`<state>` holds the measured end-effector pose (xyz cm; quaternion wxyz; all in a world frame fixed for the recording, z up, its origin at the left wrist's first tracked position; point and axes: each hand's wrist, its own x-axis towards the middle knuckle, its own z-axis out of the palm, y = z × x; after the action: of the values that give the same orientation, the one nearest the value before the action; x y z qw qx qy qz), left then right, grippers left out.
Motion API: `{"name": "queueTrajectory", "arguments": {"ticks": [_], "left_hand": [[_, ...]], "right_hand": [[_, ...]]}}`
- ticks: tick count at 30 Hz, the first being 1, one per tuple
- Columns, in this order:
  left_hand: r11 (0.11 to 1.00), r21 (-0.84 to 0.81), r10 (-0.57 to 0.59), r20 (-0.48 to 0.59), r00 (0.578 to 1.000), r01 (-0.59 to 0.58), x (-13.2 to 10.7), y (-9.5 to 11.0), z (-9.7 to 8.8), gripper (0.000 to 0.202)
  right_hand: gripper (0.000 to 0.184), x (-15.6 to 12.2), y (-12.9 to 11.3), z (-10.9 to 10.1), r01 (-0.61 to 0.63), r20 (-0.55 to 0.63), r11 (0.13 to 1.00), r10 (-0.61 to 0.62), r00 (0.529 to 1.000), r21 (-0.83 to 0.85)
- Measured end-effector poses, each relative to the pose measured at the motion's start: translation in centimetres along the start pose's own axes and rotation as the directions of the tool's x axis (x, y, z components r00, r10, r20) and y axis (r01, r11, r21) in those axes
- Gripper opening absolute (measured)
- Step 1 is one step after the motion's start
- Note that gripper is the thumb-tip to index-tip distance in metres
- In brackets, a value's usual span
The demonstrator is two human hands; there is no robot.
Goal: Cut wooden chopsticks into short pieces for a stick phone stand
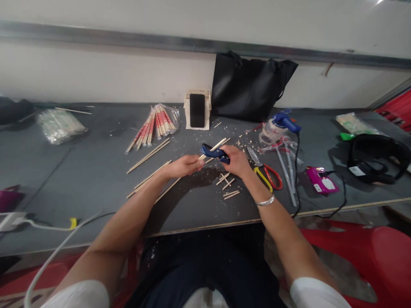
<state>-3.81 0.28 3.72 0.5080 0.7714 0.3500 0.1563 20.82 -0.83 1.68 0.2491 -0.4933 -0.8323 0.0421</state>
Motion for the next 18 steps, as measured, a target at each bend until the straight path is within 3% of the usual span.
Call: {"name": "queueTrajectory", "arguments": {"ticks": [9,18], "left_hand": [[0.998,0.018,-0.059,-0.027,0.998,0.060,0.2,-0.1,-0.1,0.053],[0.995,-0.011,-0.098,-0.024,0.995,0.098,0.4,0.0,0.1,0.048]], "right_hand": [[0.013,0.1,-1.3,0.2,-0.179,0.079,0.979,0.187,0.979,-0.099],[0.013,0.2,-1.1,0.4,-0.140,0.033,0.989,0.141,0.989,-0.039]]}}
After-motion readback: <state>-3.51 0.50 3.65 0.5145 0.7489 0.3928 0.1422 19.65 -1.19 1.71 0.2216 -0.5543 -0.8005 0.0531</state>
